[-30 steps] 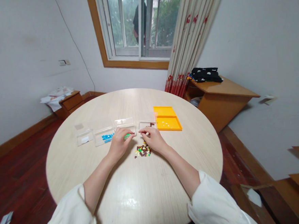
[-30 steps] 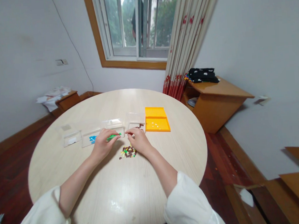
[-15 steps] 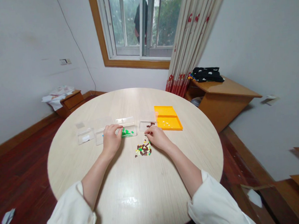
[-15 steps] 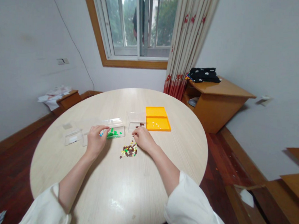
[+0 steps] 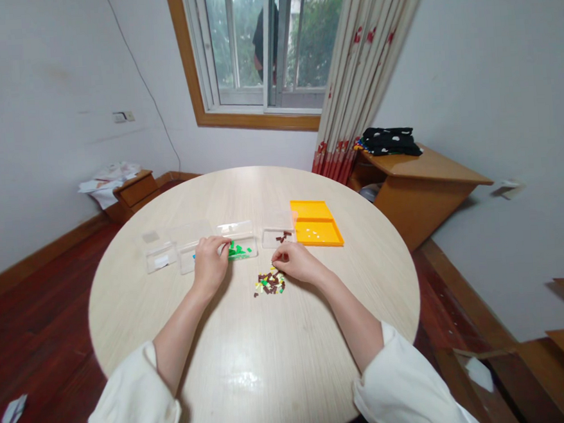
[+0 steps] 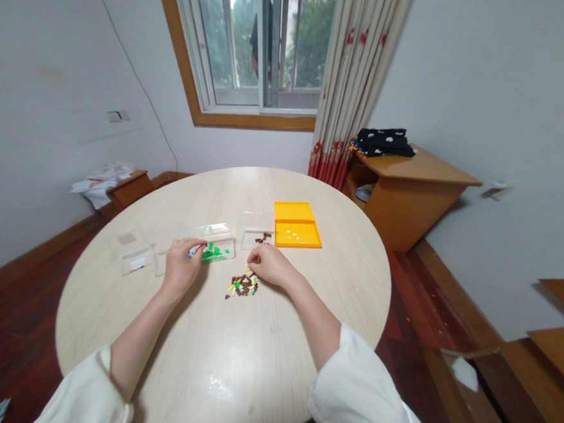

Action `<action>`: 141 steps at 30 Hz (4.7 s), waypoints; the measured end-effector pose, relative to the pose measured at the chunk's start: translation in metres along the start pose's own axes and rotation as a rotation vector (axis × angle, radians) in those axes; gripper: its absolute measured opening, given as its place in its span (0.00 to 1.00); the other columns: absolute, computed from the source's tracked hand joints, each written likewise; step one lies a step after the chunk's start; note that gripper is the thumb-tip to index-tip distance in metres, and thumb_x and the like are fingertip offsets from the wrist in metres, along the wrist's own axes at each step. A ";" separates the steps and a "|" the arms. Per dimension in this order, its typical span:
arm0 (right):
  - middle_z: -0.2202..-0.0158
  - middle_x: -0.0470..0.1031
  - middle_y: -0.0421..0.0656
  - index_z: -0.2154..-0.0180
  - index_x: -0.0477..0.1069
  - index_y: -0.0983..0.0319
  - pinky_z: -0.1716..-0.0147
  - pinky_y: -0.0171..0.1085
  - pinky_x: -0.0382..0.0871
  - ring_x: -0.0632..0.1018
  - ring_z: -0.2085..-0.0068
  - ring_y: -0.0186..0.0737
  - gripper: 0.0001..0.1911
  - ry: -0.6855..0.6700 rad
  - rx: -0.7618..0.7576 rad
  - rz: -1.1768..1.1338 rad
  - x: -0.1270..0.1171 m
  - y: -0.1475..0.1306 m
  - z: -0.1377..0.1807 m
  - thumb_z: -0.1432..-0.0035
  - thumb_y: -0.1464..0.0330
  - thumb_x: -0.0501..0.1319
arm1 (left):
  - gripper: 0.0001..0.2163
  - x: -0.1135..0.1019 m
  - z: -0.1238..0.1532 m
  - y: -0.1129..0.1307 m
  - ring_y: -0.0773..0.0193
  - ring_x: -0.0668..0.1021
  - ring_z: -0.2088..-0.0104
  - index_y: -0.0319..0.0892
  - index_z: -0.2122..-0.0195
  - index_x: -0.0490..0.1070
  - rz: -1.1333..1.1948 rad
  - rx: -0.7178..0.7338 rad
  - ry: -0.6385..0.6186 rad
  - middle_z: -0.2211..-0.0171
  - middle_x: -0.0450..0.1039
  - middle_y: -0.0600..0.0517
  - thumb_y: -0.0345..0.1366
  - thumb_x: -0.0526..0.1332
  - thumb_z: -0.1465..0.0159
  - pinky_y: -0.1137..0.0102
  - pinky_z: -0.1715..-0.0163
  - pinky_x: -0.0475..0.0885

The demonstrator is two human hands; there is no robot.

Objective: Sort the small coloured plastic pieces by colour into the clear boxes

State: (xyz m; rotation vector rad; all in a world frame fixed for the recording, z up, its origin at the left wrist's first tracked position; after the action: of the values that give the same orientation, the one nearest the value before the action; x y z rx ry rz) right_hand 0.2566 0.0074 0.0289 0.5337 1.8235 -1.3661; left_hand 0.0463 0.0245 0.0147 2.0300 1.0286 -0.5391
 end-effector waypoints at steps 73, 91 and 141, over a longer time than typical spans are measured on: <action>0.61 0.78 0.48 0.60 0.75 0.64 0.59 0.39 0.70 0.77 0.62 0.39 0.13 0.590 0.068 -0.119 -0.009 0.032 -0.016 0.47 0.74 0.56 | 0.10 -0.001 -0.024 -0.014 0.50 0.71 0.63 0.42 0.70 0.79 -0.355 -0.096 -0.185 0.66 0.71 0.42 0.33 0.57 0.44 0.59 0.62 0.67; 0.61 0.78 0.49 0.60 0.75 0.65 0.62 0.37 0.71 0.77 0.63 0.38 0.14 0.546 -0.001 -0.127 -0.006 0.020 -0.013 0.48 0.75 0.56 | 0.07 0.007 -0.020 -0.014 0.45 0.67 0.58 0.42 0.74 0.78 -0.313 -0.258 -0.269 0.62 0.64 0.41 0.36 0.60 0.47 0.56 0.59 0.64; 0.62 0.77 0.49 0.59 0.74 0.64 0.59 0.40 0.69 0.76 0.63 0.40 0.14 0.664 0.005 -0.200 -0.005 0.034 -0.018 0.45 0.69 0.54 | 0.10 0.007 0.004 0.044 0.63 0.72 0.70 0.38 0.70 0.76 0.355 -0.002 -0.570 0.72 0.73 0.47 0.34 0.56 0.43 0.70 0.68 0.65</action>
State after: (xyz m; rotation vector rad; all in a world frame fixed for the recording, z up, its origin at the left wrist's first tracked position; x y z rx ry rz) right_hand 0.2780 0.0362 0.0147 0.9069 2.4548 -1.4274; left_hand 0.0860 0.0086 0.0275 1.8346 0.3210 -0.8526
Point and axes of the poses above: each hand's wrist, its own z-axis away from the middle knuckle, its own x-axis out of the palm, y = z × x, the point moved 2 cm from there along -z, towards the middle knuckle
